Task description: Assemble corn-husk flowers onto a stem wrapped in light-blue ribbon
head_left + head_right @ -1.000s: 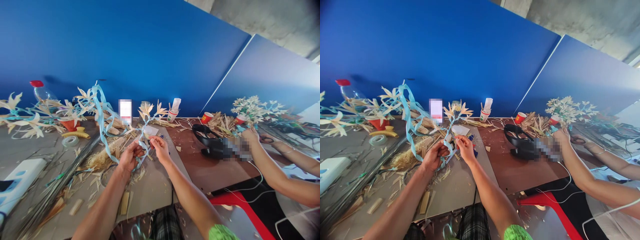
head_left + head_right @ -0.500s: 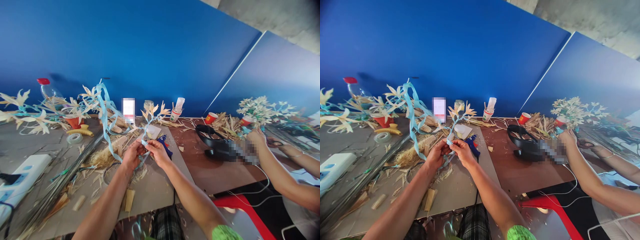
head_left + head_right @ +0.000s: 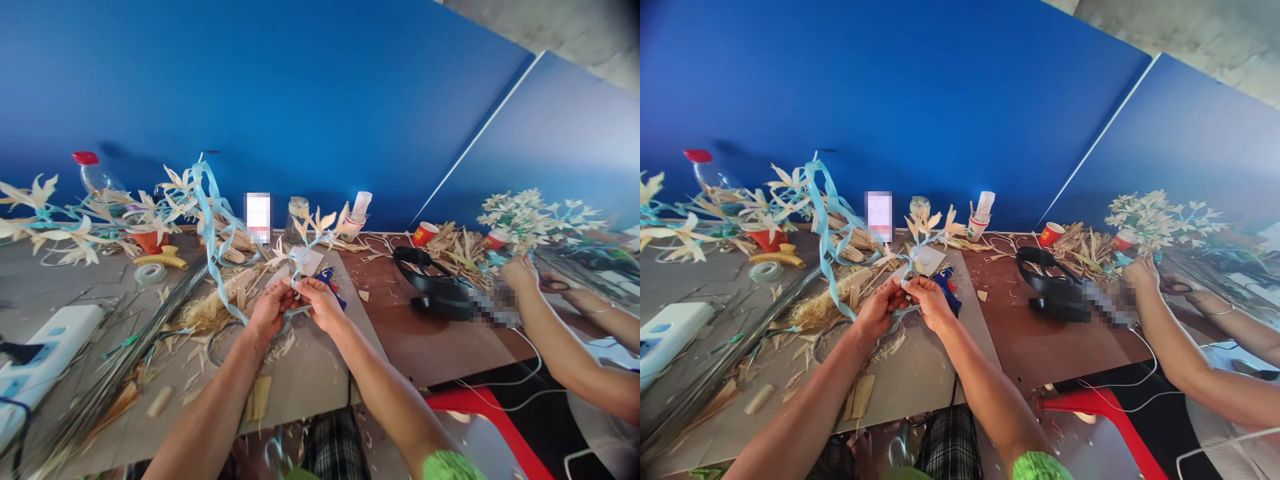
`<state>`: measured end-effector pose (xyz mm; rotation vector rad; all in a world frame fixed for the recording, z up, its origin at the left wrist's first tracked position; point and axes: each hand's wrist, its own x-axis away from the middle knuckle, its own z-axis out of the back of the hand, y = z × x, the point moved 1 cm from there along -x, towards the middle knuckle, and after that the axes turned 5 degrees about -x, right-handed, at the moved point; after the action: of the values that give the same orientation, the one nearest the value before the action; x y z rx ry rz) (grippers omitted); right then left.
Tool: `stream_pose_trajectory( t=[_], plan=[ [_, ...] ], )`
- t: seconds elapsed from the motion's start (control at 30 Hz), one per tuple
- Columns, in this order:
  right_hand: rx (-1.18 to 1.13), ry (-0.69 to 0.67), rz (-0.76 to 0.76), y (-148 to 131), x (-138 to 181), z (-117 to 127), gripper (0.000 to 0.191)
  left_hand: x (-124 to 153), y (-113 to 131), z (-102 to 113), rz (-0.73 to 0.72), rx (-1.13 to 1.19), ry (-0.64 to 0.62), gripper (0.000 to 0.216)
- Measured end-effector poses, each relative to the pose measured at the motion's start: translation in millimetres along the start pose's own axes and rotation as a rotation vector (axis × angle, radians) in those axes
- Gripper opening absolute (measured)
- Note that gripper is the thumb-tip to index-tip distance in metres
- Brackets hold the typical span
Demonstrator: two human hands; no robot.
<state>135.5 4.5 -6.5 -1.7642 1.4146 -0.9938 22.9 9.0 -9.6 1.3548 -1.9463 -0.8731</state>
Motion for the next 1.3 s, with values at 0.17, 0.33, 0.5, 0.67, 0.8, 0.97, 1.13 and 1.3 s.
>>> stream_pose_trajectory(
  t=[0.17, 0.33, 0.5, 0.67, 0.8, 0.97, 1.13, 1.3],
  plan=[
    [0.080, 0.059, 0.146, 0, -2, 2, 0.026, 0, 0, 2, -0.009, -0.059, 0.019, 0.023],
    [0.080, -0.045, 0.101, -2, -4, 7, 0.032, 2, 2, 0, 0.020, -0.056, -0.032, 0.020],
    [0.058, -0.003, 0.114, -8, -1, 4, 0.029, 3, 1, 0, 0.021, -0.076, -0.080, 0.018],
    [0.085, -0.041, 0.126, -10, -1, 7, 0.028, 3, 1, 0, 0.015, -0.059, -0.121, 0.018],
    [0.146, -0.095, 0.142, -8, -4, 13, 0.029, 3, 2, 1, 0.015, -0.041, -0.122, 0.017],
    [0.218, -0.095, 0.246, -10, -6, 12, 0.019, 3, 3, 2, 0.020, -0.064, -0.168, 0.017],
    [0.364, -0.116, 0.322, -17, -5, 13, 0.015, 2, 1, 3, 0.036, -0.102, -0.142, 0.016],
    [0.429, -0.085, 0.331, -18, -7, 16, 0.020, 1, 1, 3, 0.006, -0.082, -0.094, 0.015]
  ],
)
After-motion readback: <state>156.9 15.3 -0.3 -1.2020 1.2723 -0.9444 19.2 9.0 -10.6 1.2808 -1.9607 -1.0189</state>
